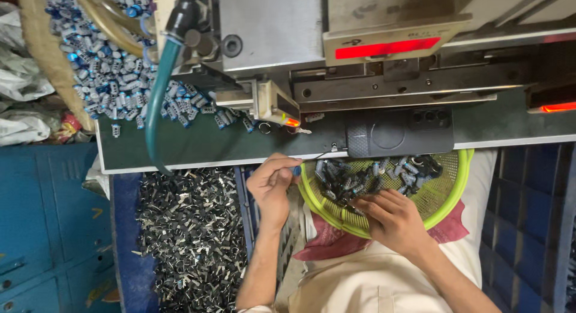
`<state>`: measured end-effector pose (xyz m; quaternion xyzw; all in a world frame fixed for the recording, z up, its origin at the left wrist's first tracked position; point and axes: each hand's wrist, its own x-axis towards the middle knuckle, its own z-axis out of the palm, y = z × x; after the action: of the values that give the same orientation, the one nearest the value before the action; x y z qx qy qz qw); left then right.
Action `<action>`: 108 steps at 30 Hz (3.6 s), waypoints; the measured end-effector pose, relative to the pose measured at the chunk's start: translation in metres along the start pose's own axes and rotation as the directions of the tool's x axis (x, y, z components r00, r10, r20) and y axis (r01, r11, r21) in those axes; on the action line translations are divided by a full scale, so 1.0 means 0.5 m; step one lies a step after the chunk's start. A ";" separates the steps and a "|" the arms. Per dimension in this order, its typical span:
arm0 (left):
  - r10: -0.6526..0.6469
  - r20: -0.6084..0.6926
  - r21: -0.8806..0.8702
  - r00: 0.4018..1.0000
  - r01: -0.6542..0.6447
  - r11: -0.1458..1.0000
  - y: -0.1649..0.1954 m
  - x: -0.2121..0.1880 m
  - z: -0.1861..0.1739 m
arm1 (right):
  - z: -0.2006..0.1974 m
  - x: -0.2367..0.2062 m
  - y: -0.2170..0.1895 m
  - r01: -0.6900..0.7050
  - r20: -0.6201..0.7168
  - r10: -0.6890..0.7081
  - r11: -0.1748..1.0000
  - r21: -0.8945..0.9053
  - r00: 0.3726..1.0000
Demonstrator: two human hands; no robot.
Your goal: The person repeatedly picks small cylindrical parts from a green basket, inserts them into a machine slot, and places the processed parts into a blue bin. The cycle continues with consistent hand movements and no visible tool use.
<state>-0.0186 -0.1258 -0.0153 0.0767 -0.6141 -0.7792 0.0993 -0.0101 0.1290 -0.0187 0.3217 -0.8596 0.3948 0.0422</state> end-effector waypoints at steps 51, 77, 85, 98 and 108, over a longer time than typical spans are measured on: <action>0.558 -0.158 0.401 0.814 -0.464 0.790 -0.005 -0.049 0.079 | 0.031 0.009 0.024 -0.207 0.031 0.206 0.948 0.241 0.978; 0.044 0.204 0.367 0.978 -0.118 0.923 0.118 -0.099 0.173 | 0.017 -0.055 0.033 0.024 0.213 0.692 -0.316 0.949 0.689; -0.290 0.034 0.238 0.956 0.275 0.932 0.061 -0.101 0.136 | -0.121 0.119 0.039 0.133 -0.285 0.439 0.346 0.929 0.852; -0.139 0.243 -0.201 0.960 0.190 0.961 -0.009 -0.158 0.101 | -0.207 0.317 0.112 0.206 -0.356 -0.239 0.970 -0.127 0.904; -0.005 0.234 -0.393 0.972 0.100 0.914 -0.004 -0.124 0.127 | -0.239 0.222 -0.005 0.230 -0.281 -0.282 0.952 -0.204 0.917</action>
<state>0.0261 -0.0503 -0.0023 -0.0187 -0.4459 -0.8946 0.0207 -0.1177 0.1545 0.1009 0.3617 -0.8228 0.3577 0.2535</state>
